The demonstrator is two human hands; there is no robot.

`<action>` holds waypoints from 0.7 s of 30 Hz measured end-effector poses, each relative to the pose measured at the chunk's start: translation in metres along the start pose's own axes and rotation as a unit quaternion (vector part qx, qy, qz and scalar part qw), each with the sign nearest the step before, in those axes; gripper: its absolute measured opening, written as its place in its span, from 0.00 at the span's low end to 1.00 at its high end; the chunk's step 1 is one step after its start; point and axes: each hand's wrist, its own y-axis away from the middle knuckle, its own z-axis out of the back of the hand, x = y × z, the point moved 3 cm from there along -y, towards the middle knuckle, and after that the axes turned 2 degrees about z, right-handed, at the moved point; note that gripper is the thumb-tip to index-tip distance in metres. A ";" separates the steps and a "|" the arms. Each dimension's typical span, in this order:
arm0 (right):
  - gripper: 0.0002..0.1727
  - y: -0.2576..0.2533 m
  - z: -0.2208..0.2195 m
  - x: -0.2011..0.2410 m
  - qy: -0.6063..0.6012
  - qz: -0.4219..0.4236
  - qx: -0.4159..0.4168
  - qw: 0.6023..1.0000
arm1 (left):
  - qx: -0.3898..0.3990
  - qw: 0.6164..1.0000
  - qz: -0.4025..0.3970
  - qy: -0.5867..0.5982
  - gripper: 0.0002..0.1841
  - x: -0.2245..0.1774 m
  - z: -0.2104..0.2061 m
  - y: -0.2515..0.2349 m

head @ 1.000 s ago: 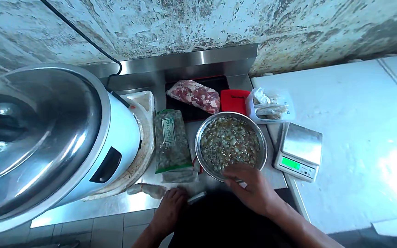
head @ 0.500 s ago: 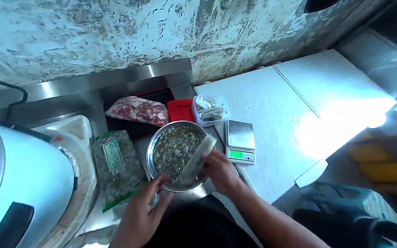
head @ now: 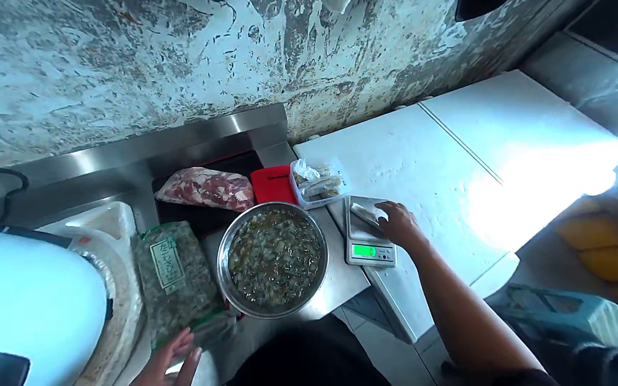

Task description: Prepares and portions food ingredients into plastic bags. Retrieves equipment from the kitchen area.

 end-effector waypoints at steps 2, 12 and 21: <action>0.19 0.004 0.001 -0.004 -0.039 -0.011 -0.026 0.999 | -0.002 1.000 0.011 -0.008 0.27 0.003 -0.002 0.004; 0.17 0.010 0.002 -0.005 -0.081 -0.001 -0.046 0.996 | 0.014 0.999 0.016 -0.041 0.28 0.006 -0.002 0.001; 0.17 0.021 -0.002 -0.006 -0.085 -0.002 -0.049 0.995 | -0.017 0.979 0.000 -0.205 0.31 0.034 -0.008 0.000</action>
